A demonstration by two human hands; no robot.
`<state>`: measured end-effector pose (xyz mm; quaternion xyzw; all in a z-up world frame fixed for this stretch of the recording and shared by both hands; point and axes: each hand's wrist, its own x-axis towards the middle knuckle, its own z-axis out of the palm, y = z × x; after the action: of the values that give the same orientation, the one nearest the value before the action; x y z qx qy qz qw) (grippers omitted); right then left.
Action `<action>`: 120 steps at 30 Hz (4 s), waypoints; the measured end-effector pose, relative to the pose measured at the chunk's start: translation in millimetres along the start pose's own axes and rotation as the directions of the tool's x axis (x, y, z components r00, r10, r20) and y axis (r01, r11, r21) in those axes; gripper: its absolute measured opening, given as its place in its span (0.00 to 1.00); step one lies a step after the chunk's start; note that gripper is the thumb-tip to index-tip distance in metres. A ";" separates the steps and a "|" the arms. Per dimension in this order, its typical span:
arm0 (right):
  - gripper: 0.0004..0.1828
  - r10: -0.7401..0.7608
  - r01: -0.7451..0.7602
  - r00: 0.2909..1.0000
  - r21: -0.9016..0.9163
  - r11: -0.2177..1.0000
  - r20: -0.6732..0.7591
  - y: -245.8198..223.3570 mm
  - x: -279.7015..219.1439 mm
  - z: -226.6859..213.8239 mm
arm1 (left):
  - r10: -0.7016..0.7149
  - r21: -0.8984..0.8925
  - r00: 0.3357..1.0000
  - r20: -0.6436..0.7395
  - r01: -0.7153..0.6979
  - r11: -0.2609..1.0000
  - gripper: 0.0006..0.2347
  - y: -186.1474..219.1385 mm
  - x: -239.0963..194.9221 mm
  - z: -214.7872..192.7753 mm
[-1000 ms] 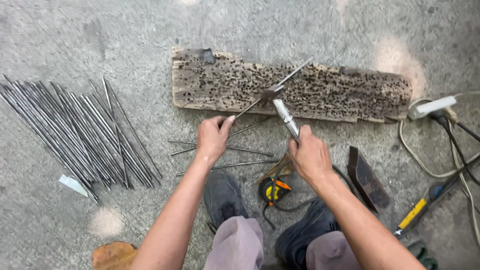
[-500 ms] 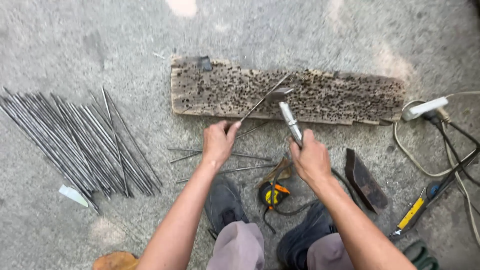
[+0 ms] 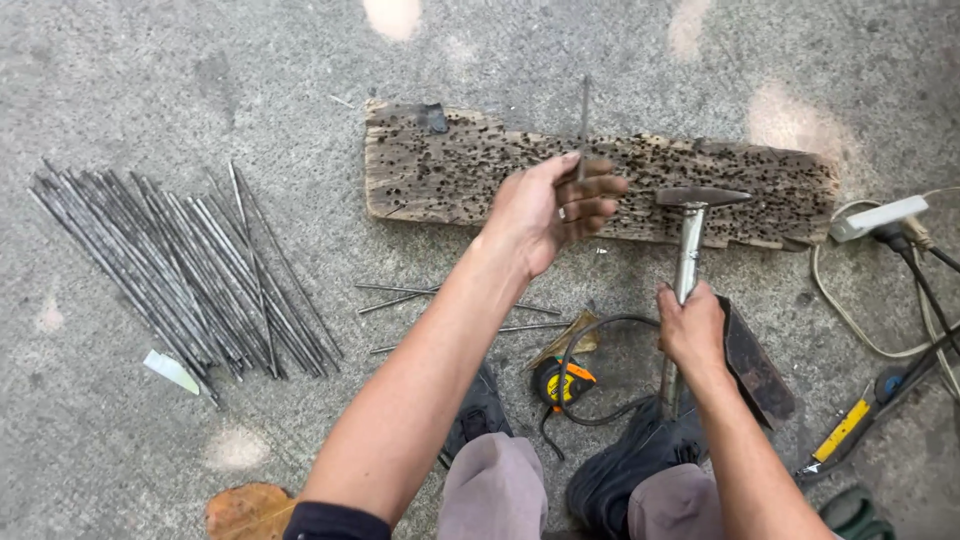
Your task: Cutting metal rods with an angle grinder and straightening them using a hammer on a wooden block.
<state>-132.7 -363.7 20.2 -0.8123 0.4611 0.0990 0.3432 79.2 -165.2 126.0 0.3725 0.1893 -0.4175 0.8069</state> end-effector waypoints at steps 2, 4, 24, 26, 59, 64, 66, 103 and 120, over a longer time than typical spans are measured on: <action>0.17 0.008 -0.008 1.000 -0.004 1.000 0.006 -0.3 -2.9 -2.1 | 0.012 0.015 1.000 0.022 -0.012 1.000 0.15 4.0 0.5 4.3; 0.17 0.002 -0.002 1.000 -0.020 1.000 0.014 -1.1 -3.1 -4.2 | 0.012 0.024 0.999 0.053 -0.013 1.000 0.15 9.1 1.0 9.9; 0.10 0.035 -0.040 0.986 0.028 0.999 0.161 -45.7 -23.7 -30.6 | 0.864 0.924 0.450 -0.226 0.379 0.045 0.09 27.9 -45.8 -242.2; 0.11 0.012 -0.018 0.990 0.041 0.999 0.139 -44.6 -24.7 -34.1 | 0.795 0.875 0.510 -0.327 0.481 0.051 0.09 24.1 -52.9 -235.3; 0.15 0.070 -0.083 0.991 0.115 0.990 0.114 -8.4 1.8 -7.4 | 0.201 0.464 0.943 -0.266 -0.057 0.884 0.16 13.8 -73.2 -94.6; 0.14 0.055 -0.066 0.993 0.106 0.992 0.107 -2.5 5.4 -13.1 | -0.020 0.158 0.980 -0.199 0.052 0.986 0.10 0.2 -19.9 -29.4; 0.14 0.062 -0.072 0.993 0.106 0.992 0.099 -8.3 2.3 -15.3 | -0.028 0.122 0.988 -0.152 0.047 0.991 0.10 7.8 -12.4 -14.6; 0.08 -0.376 0.383 0.921 0.054 0.922 -0.100 -98.5 -28.5 -4.0 | 0.398 0.969 0.898 0.190 -0.237 0.070 0.09 -34.7 -17.1 -155.1; 0.10 -0.281 0.314 0.947 -0.257 0.914 0.155 -96.2 -17.6 -3.3 | 0.386 0.955 0.923 0.001 -0.116 0.275 0.12 -36.8 -25.7 -140.4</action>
<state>-64.4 -321.2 75.9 -0.9061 0.2930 0.1559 0.2625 35.0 -58.6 34.2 0.8415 -0.0585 -0.2683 0.4653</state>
